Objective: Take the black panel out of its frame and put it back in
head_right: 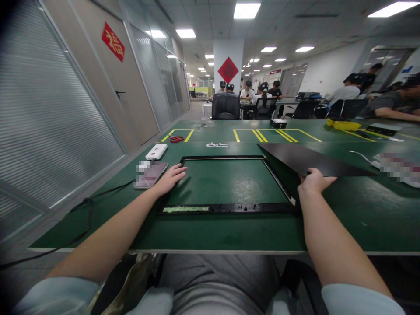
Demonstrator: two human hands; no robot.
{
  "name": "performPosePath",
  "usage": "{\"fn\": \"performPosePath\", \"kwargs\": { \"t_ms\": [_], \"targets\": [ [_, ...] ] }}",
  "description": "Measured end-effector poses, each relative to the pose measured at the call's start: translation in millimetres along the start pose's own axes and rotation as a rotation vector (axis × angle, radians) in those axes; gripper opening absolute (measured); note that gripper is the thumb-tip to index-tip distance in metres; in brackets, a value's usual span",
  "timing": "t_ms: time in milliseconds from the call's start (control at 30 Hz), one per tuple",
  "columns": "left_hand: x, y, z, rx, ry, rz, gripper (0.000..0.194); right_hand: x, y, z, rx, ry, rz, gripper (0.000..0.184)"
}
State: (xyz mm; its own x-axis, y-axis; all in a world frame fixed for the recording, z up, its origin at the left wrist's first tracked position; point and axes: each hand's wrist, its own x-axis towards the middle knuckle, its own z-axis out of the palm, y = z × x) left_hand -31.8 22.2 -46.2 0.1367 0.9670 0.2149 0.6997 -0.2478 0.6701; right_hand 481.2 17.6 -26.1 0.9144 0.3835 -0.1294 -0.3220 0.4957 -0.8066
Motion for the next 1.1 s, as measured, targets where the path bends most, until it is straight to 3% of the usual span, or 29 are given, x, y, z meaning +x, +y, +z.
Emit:
{"fn": "performPosePath", "kwargs": {
  "t_ms": [267, 667, 1100],
  "targets": [
    [-0.7, 0.9, 1.0, 0.041, 0.002, 0.024, 0.054, -6.3, -0.7, -0.5, -0.136, 0.079, 0.145, 0.053],
    [-4.5, 5.3, -1.2, 0.100, -0.032, 0.047, 0.052, 1.1, -4.1, -0.6, -0.161, 0.096, 0.283, 0.050],
    [-8.5, 11.7, -2.7, 0.126, -0.049, 0.049, 0.051, -1.7, -4.0, -0.7, -0.172, 0.106, 0.279, 0.046]
  ]
}}
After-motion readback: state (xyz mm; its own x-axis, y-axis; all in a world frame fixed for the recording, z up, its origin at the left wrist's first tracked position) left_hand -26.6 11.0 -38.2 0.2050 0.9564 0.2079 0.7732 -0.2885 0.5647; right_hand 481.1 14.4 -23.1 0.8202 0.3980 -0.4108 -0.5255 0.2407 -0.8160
